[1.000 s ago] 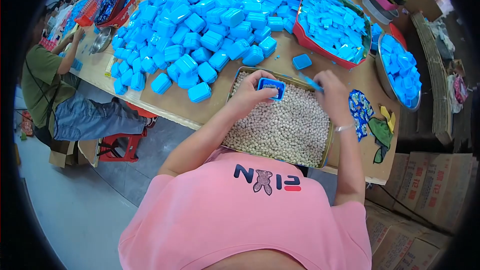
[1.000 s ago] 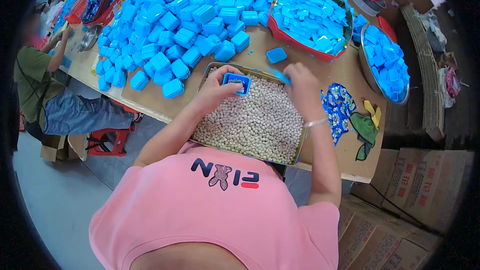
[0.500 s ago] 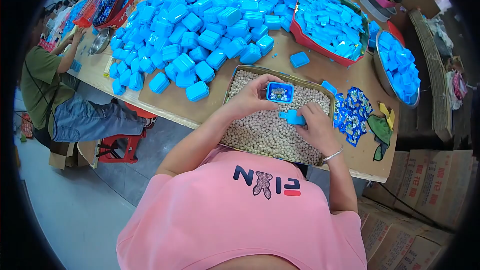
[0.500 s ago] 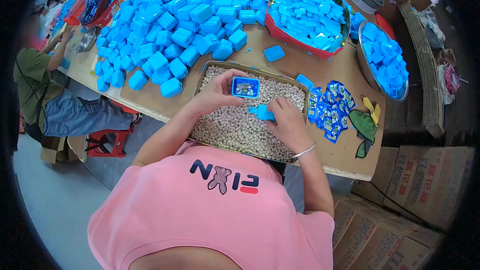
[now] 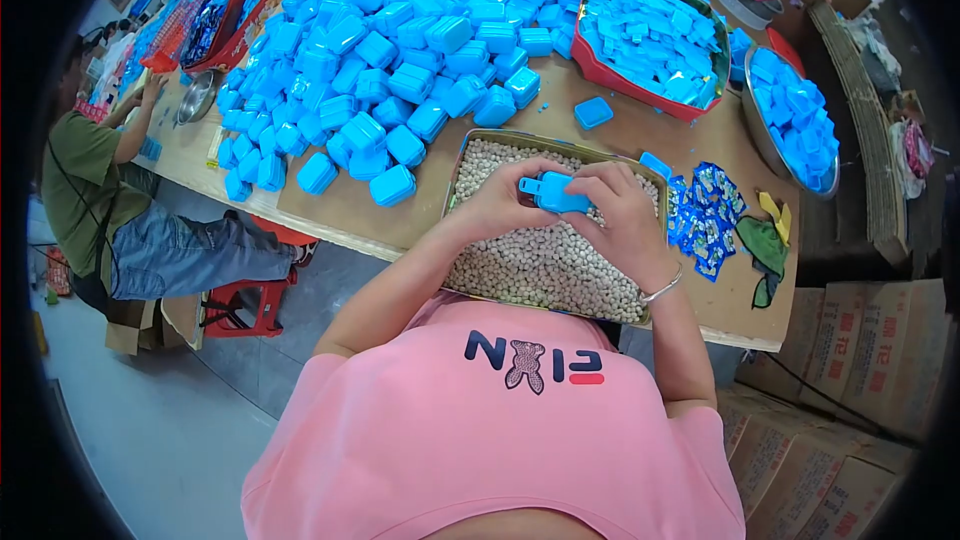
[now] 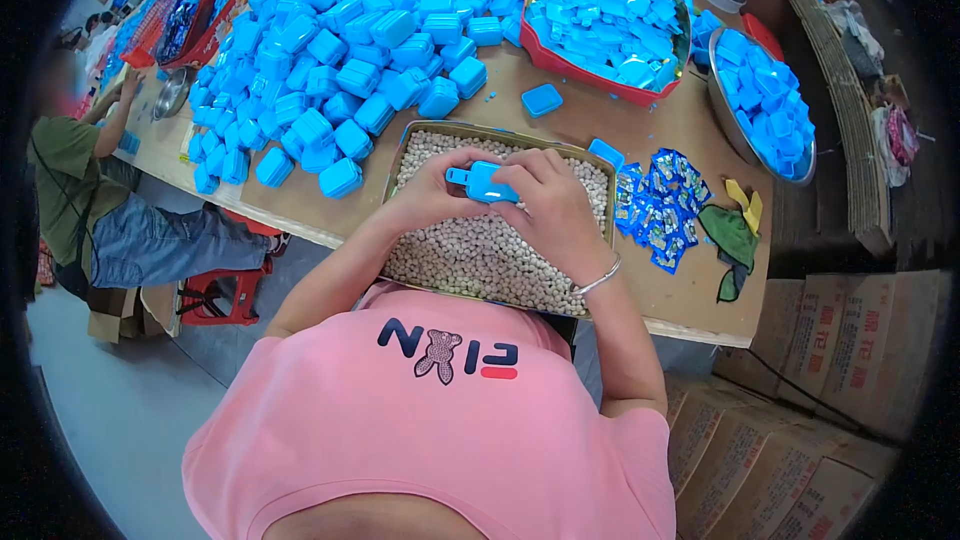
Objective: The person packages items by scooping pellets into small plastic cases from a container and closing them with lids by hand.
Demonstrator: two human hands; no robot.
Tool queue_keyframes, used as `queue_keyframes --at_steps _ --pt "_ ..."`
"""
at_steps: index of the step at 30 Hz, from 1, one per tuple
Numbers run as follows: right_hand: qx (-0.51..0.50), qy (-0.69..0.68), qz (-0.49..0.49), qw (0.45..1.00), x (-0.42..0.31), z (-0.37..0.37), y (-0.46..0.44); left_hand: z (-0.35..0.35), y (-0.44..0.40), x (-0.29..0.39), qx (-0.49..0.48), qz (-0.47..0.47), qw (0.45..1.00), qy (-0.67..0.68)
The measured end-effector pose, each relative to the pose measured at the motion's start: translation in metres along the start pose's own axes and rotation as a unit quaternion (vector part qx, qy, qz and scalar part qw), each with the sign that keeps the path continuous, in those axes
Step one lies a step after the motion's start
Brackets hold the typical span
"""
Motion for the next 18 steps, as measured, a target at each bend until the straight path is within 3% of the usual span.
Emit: queue_keyframes --at_steps 18 --pt "0.053 -0.023 -0.025 0.998 0.005 0.003 0.008 0.0 0.004 0.006 -0.003 0.004 1.0 0.005"
Point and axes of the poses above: each hand's wrist, its own y-axis away from the middle knuckle, its own z-axis out of the palm, x = y × z, the point moved 5 cm from there along -y, towards the middle knuckle, and after that the axes turned 2 degrees about -z, right-handed, at the moved point
